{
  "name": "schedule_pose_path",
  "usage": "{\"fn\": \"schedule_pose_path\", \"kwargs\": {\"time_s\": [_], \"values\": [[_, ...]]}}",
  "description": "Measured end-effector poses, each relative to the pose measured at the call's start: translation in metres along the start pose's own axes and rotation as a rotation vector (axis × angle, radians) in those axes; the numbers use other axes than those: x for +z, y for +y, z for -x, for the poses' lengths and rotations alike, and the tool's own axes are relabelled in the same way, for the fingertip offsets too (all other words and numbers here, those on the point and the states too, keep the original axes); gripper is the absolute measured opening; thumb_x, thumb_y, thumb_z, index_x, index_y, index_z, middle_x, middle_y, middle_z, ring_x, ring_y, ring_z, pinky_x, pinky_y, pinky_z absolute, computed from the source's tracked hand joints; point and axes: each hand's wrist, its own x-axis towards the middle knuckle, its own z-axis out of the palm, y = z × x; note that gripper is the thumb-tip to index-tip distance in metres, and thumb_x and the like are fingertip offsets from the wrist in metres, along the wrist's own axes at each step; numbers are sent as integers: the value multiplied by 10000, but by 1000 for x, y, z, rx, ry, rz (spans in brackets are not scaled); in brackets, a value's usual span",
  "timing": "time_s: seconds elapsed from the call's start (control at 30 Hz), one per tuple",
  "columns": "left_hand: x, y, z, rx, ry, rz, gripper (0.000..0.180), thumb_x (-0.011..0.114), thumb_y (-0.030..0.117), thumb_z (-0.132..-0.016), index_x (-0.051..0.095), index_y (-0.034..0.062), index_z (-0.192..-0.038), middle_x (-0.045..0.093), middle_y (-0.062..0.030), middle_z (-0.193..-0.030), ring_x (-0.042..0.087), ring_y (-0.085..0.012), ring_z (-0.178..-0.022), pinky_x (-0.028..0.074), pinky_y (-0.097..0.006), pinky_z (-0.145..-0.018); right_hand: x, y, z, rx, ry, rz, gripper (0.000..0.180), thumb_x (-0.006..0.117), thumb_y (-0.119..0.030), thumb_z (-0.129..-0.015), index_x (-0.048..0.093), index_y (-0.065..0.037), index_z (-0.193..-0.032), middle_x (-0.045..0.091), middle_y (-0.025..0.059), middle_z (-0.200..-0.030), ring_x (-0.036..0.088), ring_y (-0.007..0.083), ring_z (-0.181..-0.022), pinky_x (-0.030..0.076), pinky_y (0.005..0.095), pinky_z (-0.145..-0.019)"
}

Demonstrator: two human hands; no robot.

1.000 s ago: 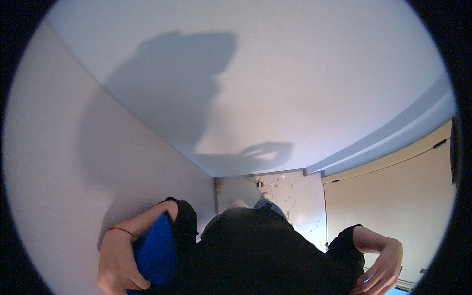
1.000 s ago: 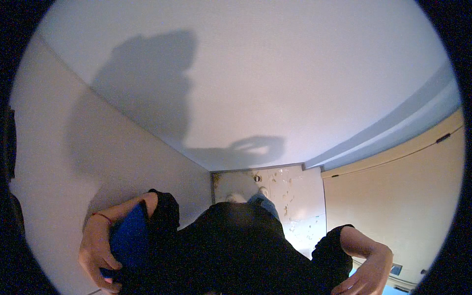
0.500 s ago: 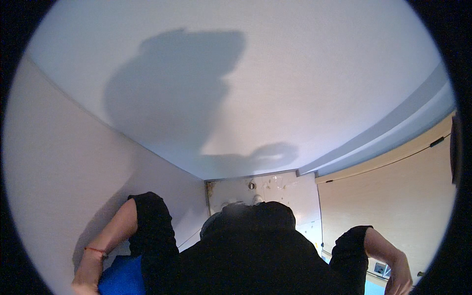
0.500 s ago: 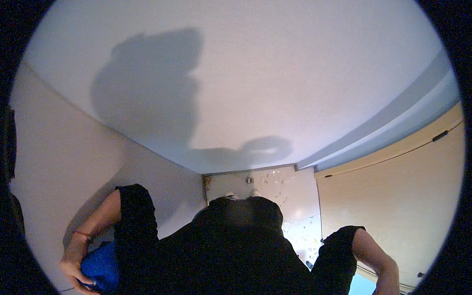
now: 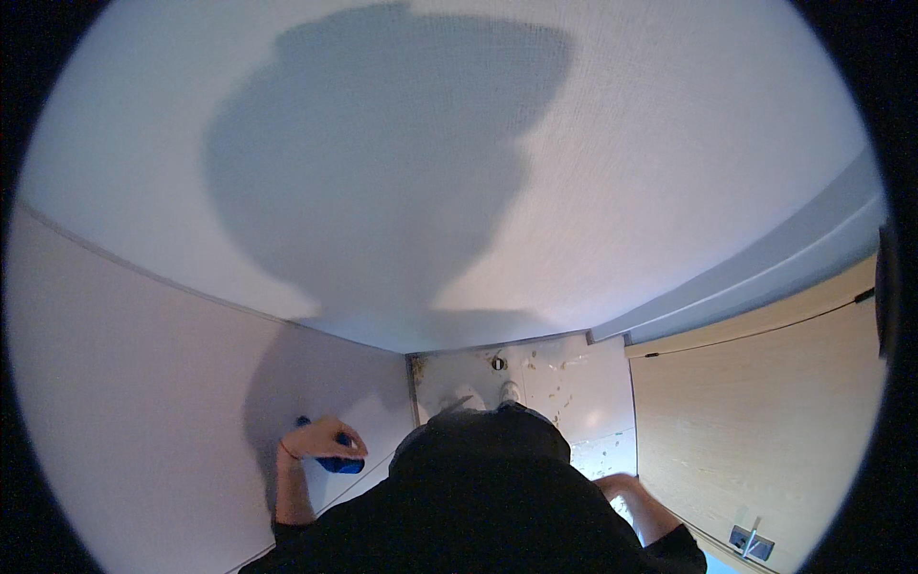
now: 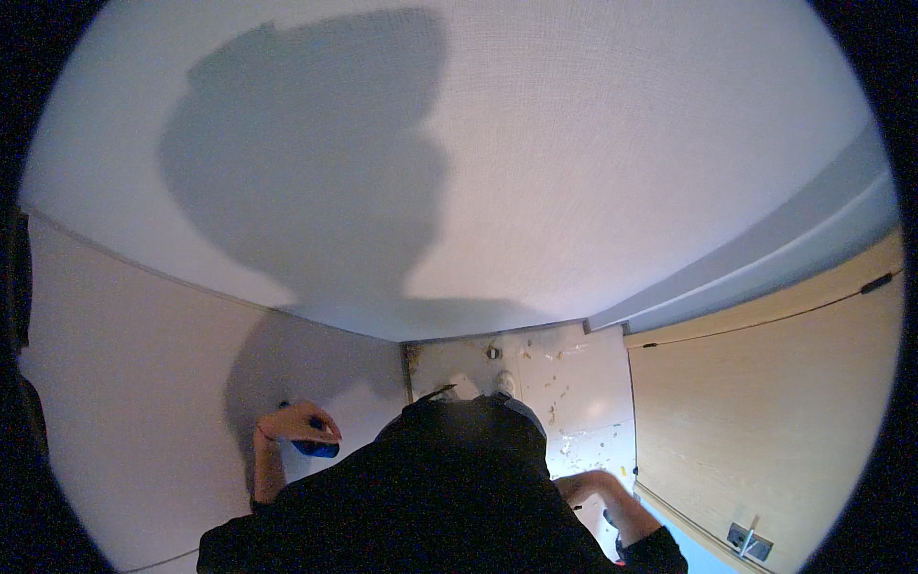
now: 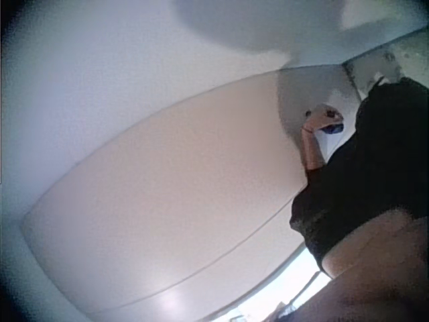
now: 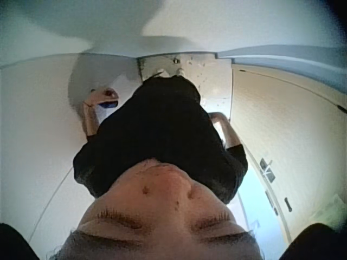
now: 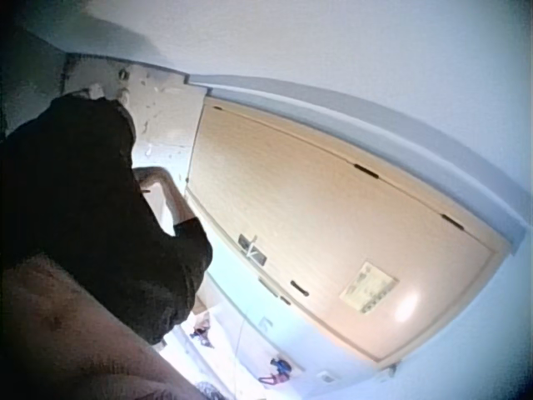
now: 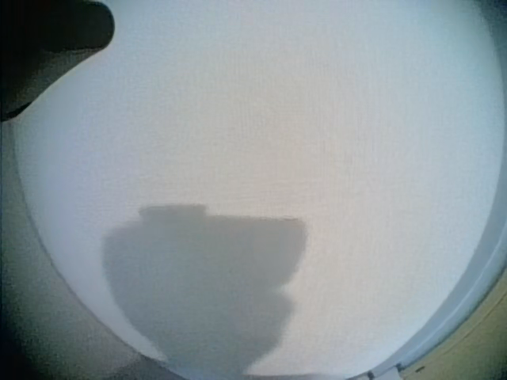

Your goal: The person wipes a white wall and a light wood door with a blue cloth, moving the cloth in broad strokes across the surfaces. The person folds the cloth and continues wiping different sections of the door and adjacent wall.

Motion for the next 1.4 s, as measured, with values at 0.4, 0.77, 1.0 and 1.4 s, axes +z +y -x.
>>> {"fn": "schedule_pose_path", "kwargs": {"time_s": [0.4, 0.77, 1.0, 1.4], "values": [[146, -98, 23, -579, -217, 96, 215, 675, 297, -788, 742, 177, -954, 674, -56, -1030, 589, -228, -1009, 465, -376, -854, 46, 69, -23, 28, 198, -609, 130, 577, -85, -827, 635, 26, -795, 525, 65, -614, 542, 162, -644, 462, 315, -595], [99, -80, -6, -502, -79, 68, 218, 681, 290, -777, 744, 149, -931, 695, -85, -917, 626, -238, -945, 481, -363, -834, -111, 14, 0, 228, 424, -18, 226, 588, -212, -873, 719, -40, -808, 709, 51, -692, 691, 138, -632, 544, 316, -631], [-9, -12, -73, -292, 89, -336, 350, 712, 428, -784, 721, 106, -919, 685, -65, -826, 637, -205, -851, 478, -342, -766, -136, -30, 2, 144, -16, 113, 154, 669, -105, -803, 686, -41, -942, 713, 82, -855, 674, 170, -740, 536, 294, -636], [37, 26, -99, -68, 418, -541, 290, 651, 371, -844, 702, 85, -851, 689, -90, -724, 657, -252, -609, 513, -357, -620, -145, -50, -32, -169, 748, 248, 153, 689, -210, -842, 657, -66, -884, 689, 82, -776, 665, 200, -660, 533, 332, -614]]}}
